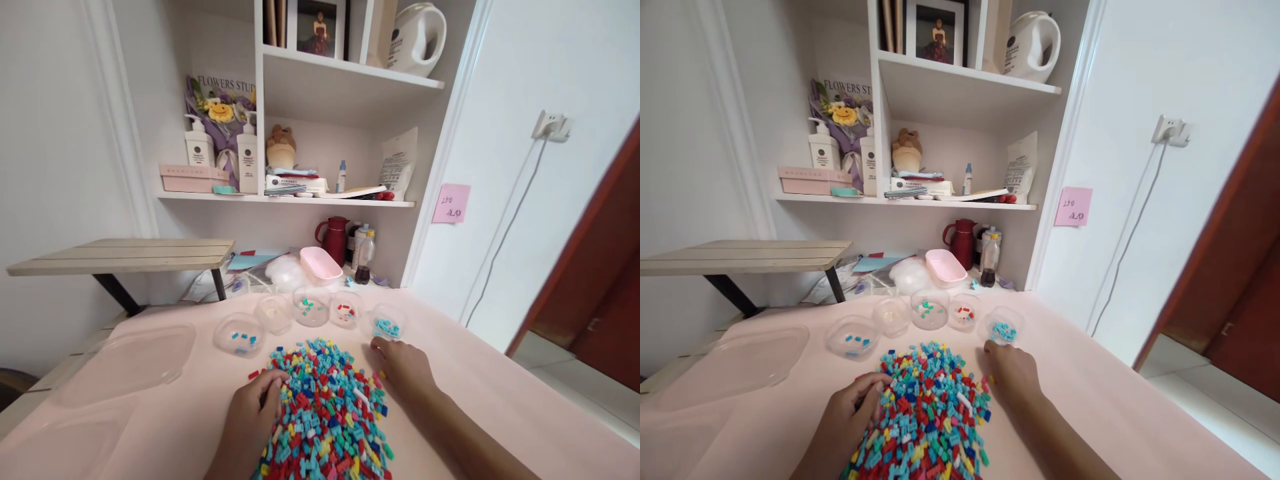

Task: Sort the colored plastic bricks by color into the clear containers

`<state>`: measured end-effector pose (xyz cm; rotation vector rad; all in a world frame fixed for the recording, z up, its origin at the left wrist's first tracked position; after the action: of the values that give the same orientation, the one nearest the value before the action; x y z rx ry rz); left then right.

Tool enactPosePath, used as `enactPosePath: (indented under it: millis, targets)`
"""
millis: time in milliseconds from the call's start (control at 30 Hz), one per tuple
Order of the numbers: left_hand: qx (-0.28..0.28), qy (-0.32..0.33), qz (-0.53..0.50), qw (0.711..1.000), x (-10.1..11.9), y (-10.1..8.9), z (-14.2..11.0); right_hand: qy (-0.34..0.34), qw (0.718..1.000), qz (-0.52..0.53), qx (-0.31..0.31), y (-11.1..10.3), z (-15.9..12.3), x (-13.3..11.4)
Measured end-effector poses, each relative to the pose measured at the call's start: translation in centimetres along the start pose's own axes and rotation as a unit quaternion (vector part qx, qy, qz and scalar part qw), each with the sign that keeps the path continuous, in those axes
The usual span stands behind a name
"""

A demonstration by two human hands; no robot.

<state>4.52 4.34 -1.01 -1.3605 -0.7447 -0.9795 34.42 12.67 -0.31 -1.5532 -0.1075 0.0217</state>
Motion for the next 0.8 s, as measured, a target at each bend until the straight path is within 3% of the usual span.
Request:
enactPosePath:
  millis: [167, 300, 400, 567, 800]
  targets:
    - [-0.001, -0.004, 0.005, 1.0, 0.2, 0.1, -0.1, -0.004, 0.991, 0.126, 0.043, -3.3, -0.1, -0.6]
    - [-0.001, -0.007, -0.009, 1.0, 0.1, 0.1, -0.1, -0.02, 0.977, 0.195, 0.088, -6.8, 1.8, -1.5]
    - [0.006, -0.011, -0.012, 1.0, 0.1, 0.0, -0.2, -0.016, 0.969, 0.211, 0.126, -8.1, 3.5, -1.8]
    - [-0.002, -0.007, -0.022, 1.0, 0.4, 0.1, -0.2, -0.033, 0.953, 0.269, 0.139, -7.4, 2.7, -1.9]
    - [-0.003, -0.022, -0.019, 1.0, 0.4, -0.2, -0.2, -0.079, 0.909, 0.406, 0.055, -4.7, -1.0, -2.2]
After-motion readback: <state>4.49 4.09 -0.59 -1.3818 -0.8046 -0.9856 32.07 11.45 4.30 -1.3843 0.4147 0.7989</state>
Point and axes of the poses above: each hand's wrist, its own z-axis towards the middle knuckle, its own y-axis out of the palm, x = y × z, the point moved 1 cm from there along z, towards the middle knuckle, and after that the axes turned 11 degrees about -x, right-handed, at the moved point
